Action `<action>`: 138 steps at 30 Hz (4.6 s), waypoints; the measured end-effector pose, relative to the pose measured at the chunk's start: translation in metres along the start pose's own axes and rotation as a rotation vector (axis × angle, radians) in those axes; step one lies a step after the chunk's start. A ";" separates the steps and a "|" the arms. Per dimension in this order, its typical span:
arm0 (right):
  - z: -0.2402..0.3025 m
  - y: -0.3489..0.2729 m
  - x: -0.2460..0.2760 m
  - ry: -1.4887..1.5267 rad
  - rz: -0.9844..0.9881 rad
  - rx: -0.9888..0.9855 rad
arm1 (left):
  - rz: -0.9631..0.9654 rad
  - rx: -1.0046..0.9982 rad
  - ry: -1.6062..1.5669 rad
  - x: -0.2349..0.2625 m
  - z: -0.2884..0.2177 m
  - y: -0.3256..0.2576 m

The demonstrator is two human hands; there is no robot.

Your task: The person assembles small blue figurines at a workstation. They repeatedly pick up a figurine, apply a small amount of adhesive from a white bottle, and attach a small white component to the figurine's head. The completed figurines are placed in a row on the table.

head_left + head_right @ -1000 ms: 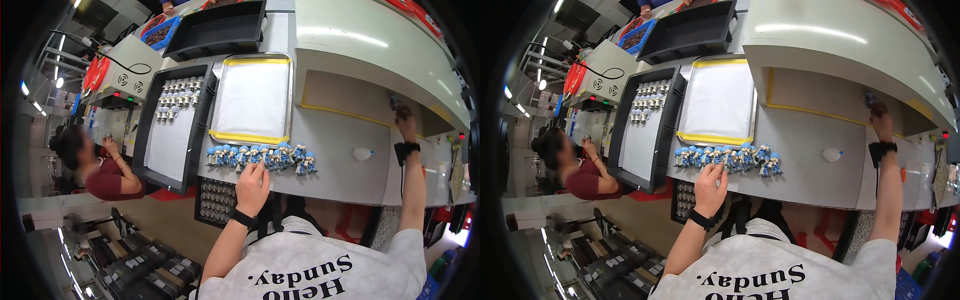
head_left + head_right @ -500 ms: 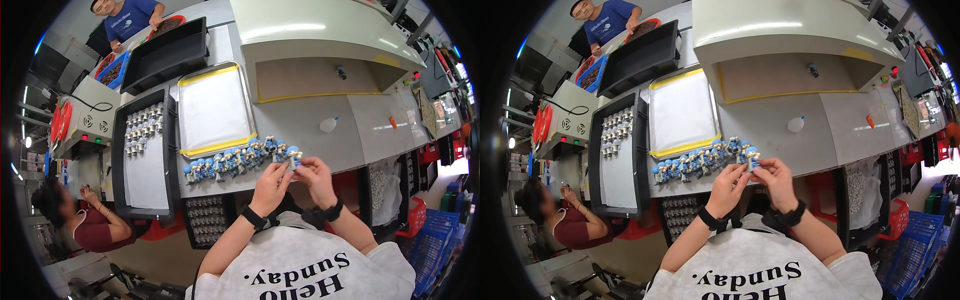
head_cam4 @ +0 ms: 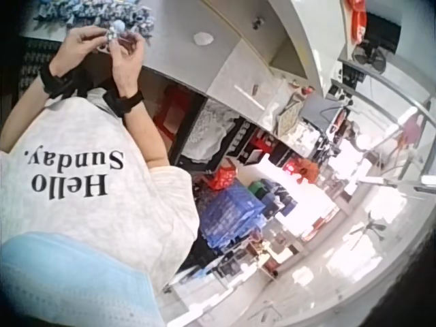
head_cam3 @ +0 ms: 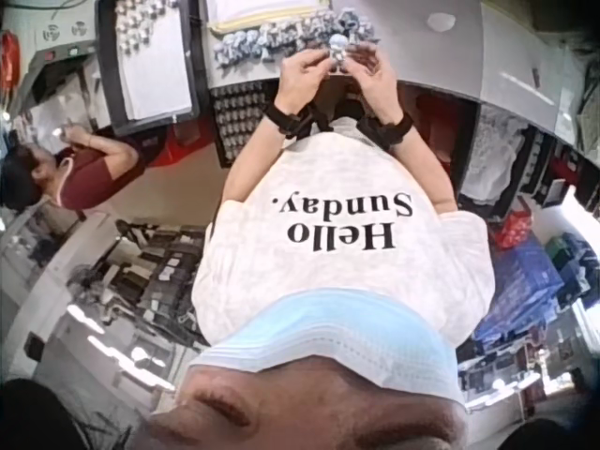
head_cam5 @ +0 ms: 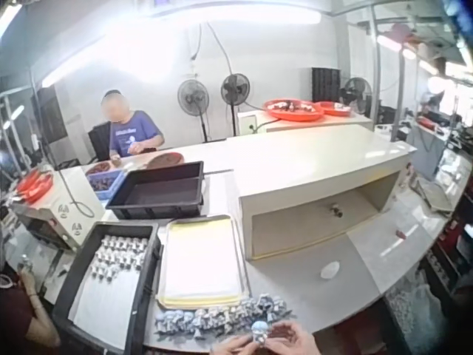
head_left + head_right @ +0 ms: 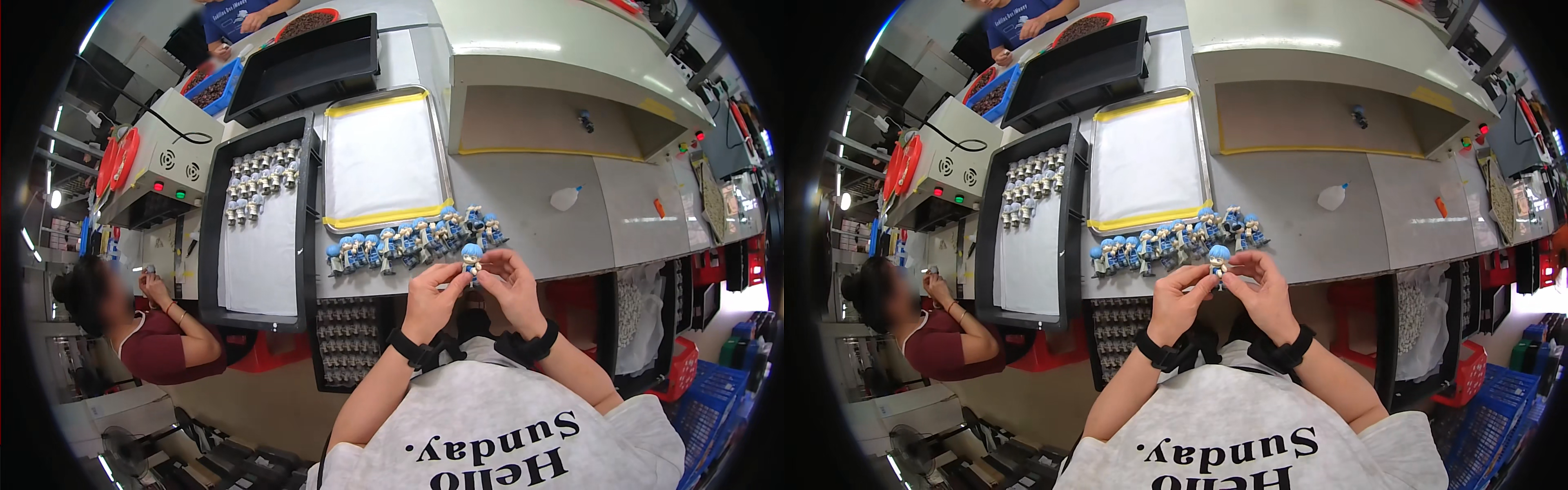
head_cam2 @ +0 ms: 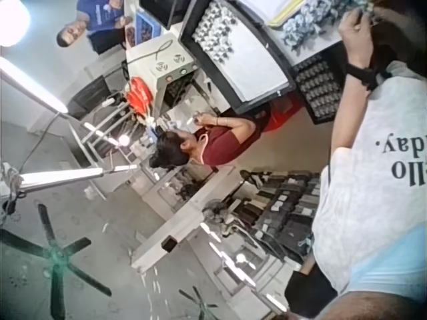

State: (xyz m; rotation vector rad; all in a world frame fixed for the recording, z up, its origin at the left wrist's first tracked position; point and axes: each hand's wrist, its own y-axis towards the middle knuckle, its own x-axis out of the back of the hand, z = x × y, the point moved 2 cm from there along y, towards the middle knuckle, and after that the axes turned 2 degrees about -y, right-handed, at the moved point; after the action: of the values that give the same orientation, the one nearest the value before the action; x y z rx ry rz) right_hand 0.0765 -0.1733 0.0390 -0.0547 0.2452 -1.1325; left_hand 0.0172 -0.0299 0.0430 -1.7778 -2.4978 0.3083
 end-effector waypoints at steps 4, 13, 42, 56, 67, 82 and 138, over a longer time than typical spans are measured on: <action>0.002 0.003 0.003 0.047 0.098 0.009 | 0.025 -0.088 0.205 -0.002 -0.007 0.000; -0.006 -0.008 0.010 0.201 -0.010 -0.131 | 0.210 -0.317 0.577 -0.011 -0.028 0.003; -0.011 0.112 0.172 -0.401 -0.087 0.180 | 0.171 -0.497 0.764 -0.026 -0.034 0.005; 0.074 0.046 0.082 -0.859 0.611 0.462 | 0.177 -0.533 0.837 -0.025 -0.036 0.007; 0.084 0.040 0.077 -1.042 0.580 0.524 | 0.169 -0.537 0.865 -0.023 -0.034 0.006; 0.099 0.029 0.066 -1.296 0.567 0.638 | 0.165 -0.537 0.923 -0.025 -0.032 0.005; 0.054 0.001 0.033 -0.585 -0.038 0.674 | -0.013 -0.620 0.861 -0.048 -0.041 0.004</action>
State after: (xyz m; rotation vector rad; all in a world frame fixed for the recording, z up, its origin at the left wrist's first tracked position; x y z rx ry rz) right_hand 0.1029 -0.2072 0.0858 0.2065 -0.6612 -1.1393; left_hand 0.0440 -0.0685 0.0858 -1.5254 -2.0245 -1.0975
